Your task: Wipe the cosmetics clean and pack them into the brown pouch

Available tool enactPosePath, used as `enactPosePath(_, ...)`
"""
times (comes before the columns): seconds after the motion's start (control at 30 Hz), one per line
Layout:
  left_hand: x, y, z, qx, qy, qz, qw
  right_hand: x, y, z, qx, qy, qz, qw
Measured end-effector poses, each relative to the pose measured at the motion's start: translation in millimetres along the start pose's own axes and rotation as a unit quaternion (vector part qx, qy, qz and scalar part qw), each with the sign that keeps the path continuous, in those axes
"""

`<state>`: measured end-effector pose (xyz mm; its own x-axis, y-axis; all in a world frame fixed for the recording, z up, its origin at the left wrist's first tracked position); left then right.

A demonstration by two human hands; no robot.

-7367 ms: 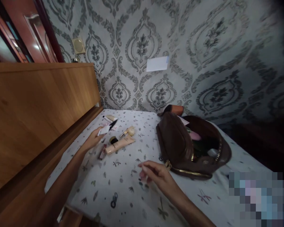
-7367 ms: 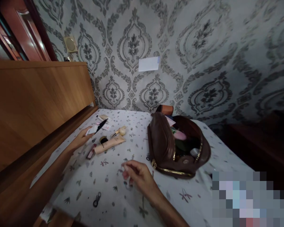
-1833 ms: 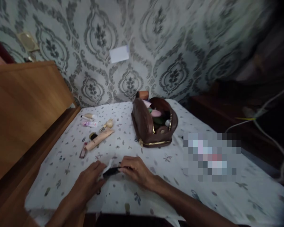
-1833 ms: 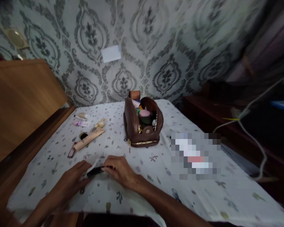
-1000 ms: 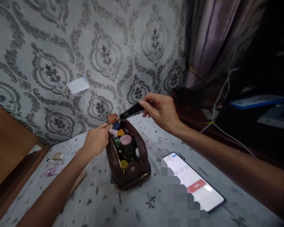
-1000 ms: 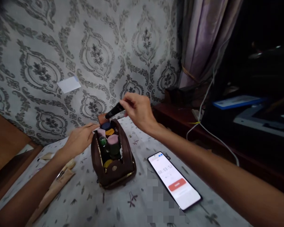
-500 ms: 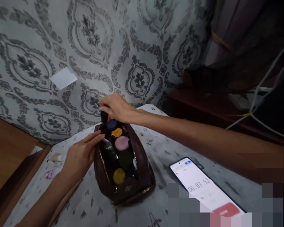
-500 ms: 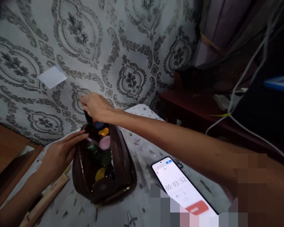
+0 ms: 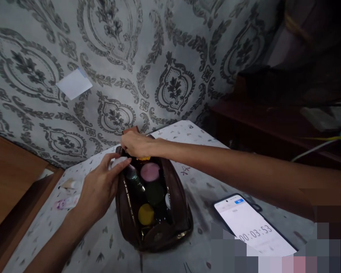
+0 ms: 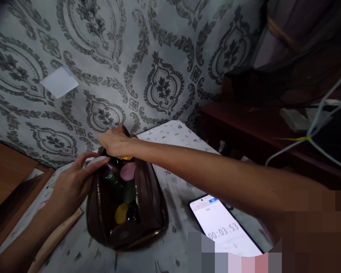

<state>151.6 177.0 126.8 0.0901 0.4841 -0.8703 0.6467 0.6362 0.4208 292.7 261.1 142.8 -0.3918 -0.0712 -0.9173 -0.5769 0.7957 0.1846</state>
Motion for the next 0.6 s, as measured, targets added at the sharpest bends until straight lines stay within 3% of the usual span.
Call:
enactPosePath(0.17,3,4,-1,0.010,-0.074,-0.005,0.997,-6,-1,-2,-0.029,0.002,-0.070,0.997)
enactPosePath(0.37,1,-1,-9,-0.044,-0.141,-0.019,0.989,-6,-1,0,-0.072,0.040,-0.049,0.995)
enactPosePath(0.6,-7,-40,-24,-0.154,-0.234,0.045,0.959,-15,-19,-9,-0.029,0.023,-0.024,0.999)
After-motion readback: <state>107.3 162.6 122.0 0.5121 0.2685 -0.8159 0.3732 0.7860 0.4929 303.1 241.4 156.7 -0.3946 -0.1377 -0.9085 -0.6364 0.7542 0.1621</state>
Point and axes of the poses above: each hand's wrist, its own y-axis towards the middle knuckle, its own x-axis out of the palm, z = x × y, the point moved 3 cm from there along y, towards the middle knuckle, and after that the axes turned 3 degrees about x, right-handed, at the moved point
